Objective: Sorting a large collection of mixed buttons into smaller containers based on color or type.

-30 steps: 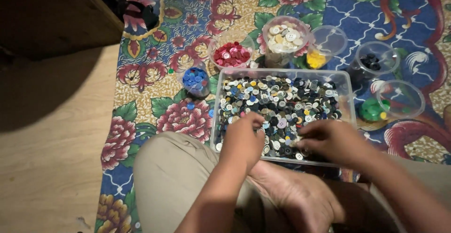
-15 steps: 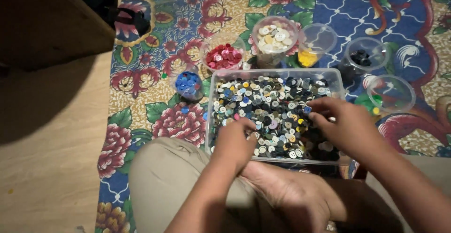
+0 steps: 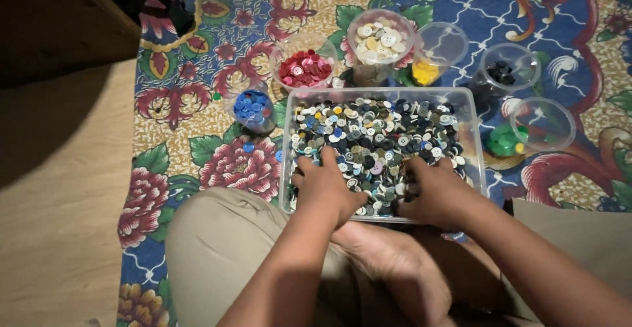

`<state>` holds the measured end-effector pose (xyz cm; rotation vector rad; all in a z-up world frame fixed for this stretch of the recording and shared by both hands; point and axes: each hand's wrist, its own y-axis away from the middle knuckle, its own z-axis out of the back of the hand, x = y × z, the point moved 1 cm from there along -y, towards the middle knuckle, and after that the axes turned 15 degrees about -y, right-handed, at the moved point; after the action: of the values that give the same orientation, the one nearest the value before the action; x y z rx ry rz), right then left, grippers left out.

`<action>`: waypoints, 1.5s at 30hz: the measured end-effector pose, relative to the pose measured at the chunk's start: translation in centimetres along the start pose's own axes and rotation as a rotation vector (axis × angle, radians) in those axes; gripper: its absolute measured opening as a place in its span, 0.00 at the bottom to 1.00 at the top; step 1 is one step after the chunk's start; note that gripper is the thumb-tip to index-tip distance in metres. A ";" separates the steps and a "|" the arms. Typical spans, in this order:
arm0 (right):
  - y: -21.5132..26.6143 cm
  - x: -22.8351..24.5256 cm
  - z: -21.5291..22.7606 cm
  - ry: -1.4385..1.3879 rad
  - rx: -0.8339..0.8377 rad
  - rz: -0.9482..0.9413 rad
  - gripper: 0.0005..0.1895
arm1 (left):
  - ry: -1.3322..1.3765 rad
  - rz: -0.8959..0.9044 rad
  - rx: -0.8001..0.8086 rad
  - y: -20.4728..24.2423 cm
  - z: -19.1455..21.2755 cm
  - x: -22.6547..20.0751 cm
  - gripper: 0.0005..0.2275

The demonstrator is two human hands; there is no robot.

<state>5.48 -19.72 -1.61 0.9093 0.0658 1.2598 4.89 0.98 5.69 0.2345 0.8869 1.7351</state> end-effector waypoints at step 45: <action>3.5 -0.1 3.8 -0.033 -0.155 0.205 0.10 | -0.082 -0.225 -0.265 -0.6 -5.3 -0.9 0.12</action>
<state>4.63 -21.82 3.02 0.8174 -0.1529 1.4178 2.65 -2.11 1.88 0.0278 0.5916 1.5999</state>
